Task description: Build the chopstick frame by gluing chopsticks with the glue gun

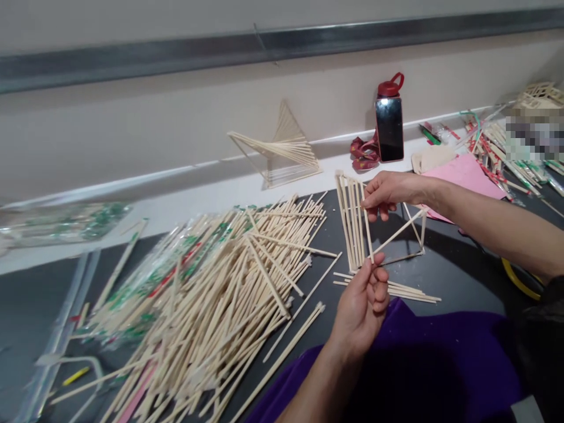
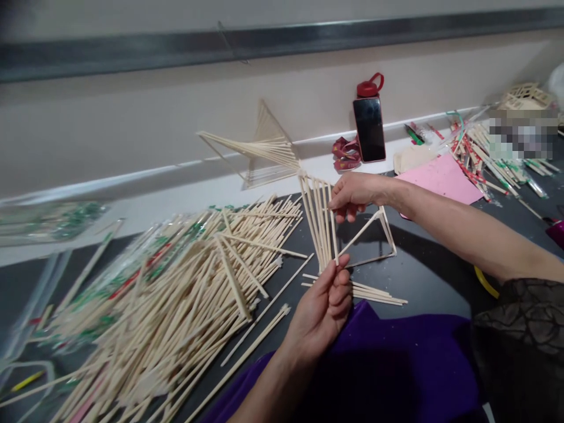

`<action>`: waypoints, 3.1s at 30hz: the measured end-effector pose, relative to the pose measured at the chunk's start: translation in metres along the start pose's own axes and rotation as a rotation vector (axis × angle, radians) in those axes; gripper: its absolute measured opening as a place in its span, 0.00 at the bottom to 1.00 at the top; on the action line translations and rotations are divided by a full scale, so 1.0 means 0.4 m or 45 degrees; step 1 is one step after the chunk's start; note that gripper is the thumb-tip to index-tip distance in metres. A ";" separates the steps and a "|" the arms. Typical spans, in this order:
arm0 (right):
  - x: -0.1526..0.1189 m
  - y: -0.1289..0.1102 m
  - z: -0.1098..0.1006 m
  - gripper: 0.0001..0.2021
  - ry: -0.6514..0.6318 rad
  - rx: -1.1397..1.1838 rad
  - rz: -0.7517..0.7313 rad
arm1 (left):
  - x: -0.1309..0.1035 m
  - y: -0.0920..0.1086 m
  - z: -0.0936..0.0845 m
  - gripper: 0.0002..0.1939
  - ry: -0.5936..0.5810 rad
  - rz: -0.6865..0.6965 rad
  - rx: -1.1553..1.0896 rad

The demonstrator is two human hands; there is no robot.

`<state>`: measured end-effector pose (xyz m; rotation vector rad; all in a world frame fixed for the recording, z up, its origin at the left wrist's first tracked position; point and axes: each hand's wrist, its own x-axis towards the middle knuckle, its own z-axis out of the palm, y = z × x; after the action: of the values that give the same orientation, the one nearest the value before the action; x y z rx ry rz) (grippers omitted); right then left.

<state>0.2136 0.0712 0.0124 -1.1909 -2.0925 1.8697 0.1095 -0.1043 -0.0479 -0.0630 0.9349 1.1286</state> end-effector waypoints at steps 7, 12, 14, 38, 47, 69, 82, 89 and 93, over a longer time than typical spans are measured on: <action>0.005 -0.006 0.000 0.13 -0.027 -0.041 0.036 | -0.004 -0.001 -0.009 0.10 -0.012 0.029 0.020; 0.009 -0.010 0.003 0.12 -0.007 -0.044 0.042 | -0.004 -0.006 -0.013 0.11 0.006 0.052 0.030; 0.007 -0.012 0.004 0.13 -0.002 -0.046 0.041 | -0.003 -0.008 -0.017 0.11 0.003 0.057 0.041; 0.001 0.004 -0.003 0.13 0.008 -0.052 -0.008 | 0.008 -0.013 -0.031 0.14 -0.102 0.065 0.005; 0.007 0.005 0.002 0.13 0.007 -0.100 -0.031 | 0.005 -0.014 -0.026 0.10 -0.062 0.100 0.039; -0.006 0.006 -0.021 0.10 0.088 -0.145 -0.061 | 0.007 -0.014 -0.030 0.09 -0.028 0.100 0.073; 0.049 0.036 -0.050 0.05 0.571 -0.146 -0.526 | 0.004 -0.009 -0.016 0.13 0.073 0.073 0.060; 0.051 0.047 -0.037 0.11 0.591 -0.181 -0.657 | 0.003 -0.010 -0.011 0.13 0.087 0.074 0.060; 0.040 0.044 -0.034 0.10 0.618 -0.323 -0.683 | 0.001 -0.010 -0.010 0.13 0.083 0.073 0.073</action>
<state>0.2182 0.0908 -0.0063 -0.8771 -2.1129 0.9970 0.1105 -0.1077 -0.0524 -0.0266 1.0318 1.1576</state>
